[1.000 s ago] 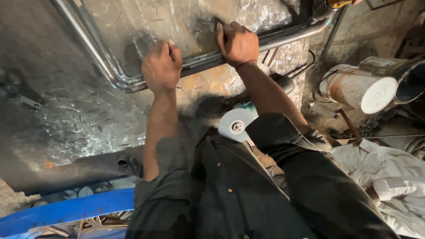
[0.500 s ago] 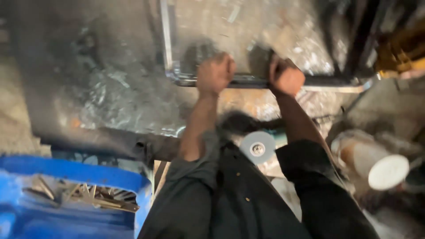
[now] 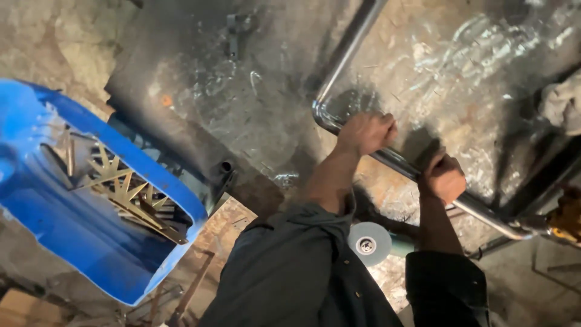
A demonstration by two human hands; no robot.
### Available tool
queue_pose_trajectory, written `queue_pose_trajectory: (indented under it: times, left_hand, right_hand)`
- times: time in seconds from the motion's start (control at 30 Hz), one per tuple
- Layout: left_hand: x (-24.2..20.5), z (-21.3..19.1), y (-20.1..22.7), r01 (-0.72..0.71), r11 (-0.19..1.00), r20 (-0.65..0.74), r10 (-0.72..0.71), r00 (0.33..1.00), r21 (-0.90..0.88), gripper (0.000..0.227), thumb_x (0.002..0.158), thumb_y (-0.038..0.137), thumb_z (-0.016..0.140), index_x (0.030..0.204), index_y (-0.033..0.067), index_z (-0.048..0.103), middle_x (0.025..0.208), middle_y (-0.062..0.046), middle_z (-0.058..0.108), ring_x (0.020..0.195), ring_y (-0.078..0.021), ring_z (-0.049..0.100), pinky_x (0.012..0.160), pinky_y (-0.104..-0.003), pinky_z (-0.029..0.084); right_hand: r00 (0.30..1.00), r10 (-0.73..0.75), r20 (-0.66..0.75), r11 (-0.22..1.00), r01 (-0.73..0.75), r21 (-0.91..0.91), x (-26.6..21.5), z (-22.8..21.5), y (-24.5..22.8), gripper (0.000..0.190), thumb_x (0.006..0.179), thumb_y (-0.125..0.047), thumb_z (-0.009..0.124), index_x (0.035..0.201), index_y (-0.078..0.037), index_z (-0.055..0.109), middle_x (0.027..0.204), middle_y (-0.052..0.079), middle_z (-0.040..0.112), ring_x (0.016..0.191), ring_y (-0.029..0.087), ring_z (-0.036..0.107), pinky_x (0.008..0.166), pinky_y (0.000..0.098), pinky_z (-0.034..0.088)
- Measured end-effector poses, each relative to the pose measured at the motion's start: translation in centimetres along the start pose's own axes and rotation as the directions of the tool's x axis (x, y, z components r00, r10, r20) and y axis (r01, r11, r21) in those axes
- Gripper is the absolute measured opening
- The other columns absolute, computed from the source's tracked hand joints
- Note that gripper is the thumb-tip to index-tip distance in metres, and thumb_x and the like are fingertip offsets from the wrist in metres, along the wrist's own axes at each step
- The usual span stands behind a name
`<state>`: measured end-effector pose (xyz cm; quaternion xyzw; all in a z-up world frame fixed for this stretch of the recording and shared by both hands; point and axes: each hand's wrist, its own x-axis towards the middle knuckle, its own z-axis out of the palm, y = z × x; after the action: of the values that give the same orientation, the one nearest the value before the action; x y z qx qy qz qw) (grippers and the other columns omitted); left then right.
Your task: Sanding and drilling a rectangular metal frame in a workshop.
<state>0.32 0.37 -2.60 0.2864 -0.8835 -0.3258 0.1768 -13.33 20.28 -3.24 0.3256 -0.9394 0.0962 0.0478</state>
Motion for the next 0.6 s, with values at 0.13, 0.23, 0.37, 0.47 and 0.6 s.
queue_pose_trajectory:
  times: [0.13, 0.23, 0.37, 0.47, 0.6]
  left_hand:
    - [0.0, -0.3, 0.0, 0.026, 1.0, 0.014, -0.026, 1.0, 0.004, 0.027, 0.093, 0.032, 0.058, 0.086, 0.0085, 0.069, 0.077, -0.017, 0.071, 0.075, -0.0381, 0.07, 0.074, -0.052, 0.056]
    - [0.0, -0.4, 0.1, 0.033, 0.999, 0.039, -0.033, 0.999, -0.01, 0.028, 0.093, 0.033, 0.057, 0.086, 0.0087, 0.069, 0.077, -0.016, 0.072, 0.076, -0.0373, 0.071, 0.075, -0.052, 0.057]
    - [0.2, -0.5, 0.3, 0.053, 0.999, 0.078, -0.052, 0.996, -0.007, 0.029, 0.094, 0.033, 0.055, 0.086, 0.0082, 0.069, 0.076, -0.017, 0.071, 0.076, -0.0369, 0.071, 0.077, -0.051, 0.057]
    - [0.1, -0.7, 0.4, 0.047, 0.999, 0.075, -0.046, 0.996, -0.006, 0.03, 0.094, 0.033, 0.055, 0.085, 0.008, 0.068, 0.076, -0.017, 0.071, 0.076, -0.0371, 0.071, 0.076, -0.051, 0.057]
    - [0.2, -1.1, 0.5, 0.044, 0.999, 0.09, -0.045, 0.995, 0.012, 0.031, 0.096, 0.033, 0.054, 0.086, 0.0073, 0.068, 0.074, -0.018, 0.07, 0.075, -0.0379, 0.071, 0.077, -0.051, 0.057]
  right_hand:
    - [1.0, -0.024, -0.013, 0.999, 0.024, 0.03, 0.2, -0.4, -0.4, 0.048, 0.115, -0.035, 0.057, 0.079, -0.008, 0.073, 0.078, 0.018, 0.069, 0.066, 0.042, 0.065, 0.058, 0.0518, 0.05]
    - [0.999, -0.023, -0.036, 1.0, 0.024, 0.011, 0.2, -0.7, -0.6, 0.049, 0.114, -0.034, 0.058, 0.076, -0.006, 0.072, 0.075, 0.019, 0.068, 0.064, 0.043, 0.064, 0.057, 0.0519, 0.049]
    - [0.999, -0.022, -0.027, 1.0, 0.023, 0.007, 0.3, -0.3, -0.3, 0.05, 0.115, -0.034, 0.058, 0.075, -0.006, 0.071, 0.075, 0.02, 0.067, 0.063, 0.043, 0.064, 0.056, 0.0518, 0.049]
    - [0.998, -0.041, -0.045, 0.998, 0.039, -0.049, 0.2, 0.4, 0.2, 0.051, 0.115, -0.034, 0.058, 0.074, -0.006, 0.07, 0.075, 0.019, 0.067, 0.062, 0.042, 0.063, 0.056, 0.0515, 0.049]
    - [0.999, -0.04, -0.034, 0.999, 0.039, -0.033, 0.2, 0.2, 0.1, 0.051, 0.114, -0.034, 0.058, 0.073, -0.006, 0.069, 0.075, 0.019, 0.068, 0.063, 0.042, 0.064, 0.056, 0.0517, 0.048]
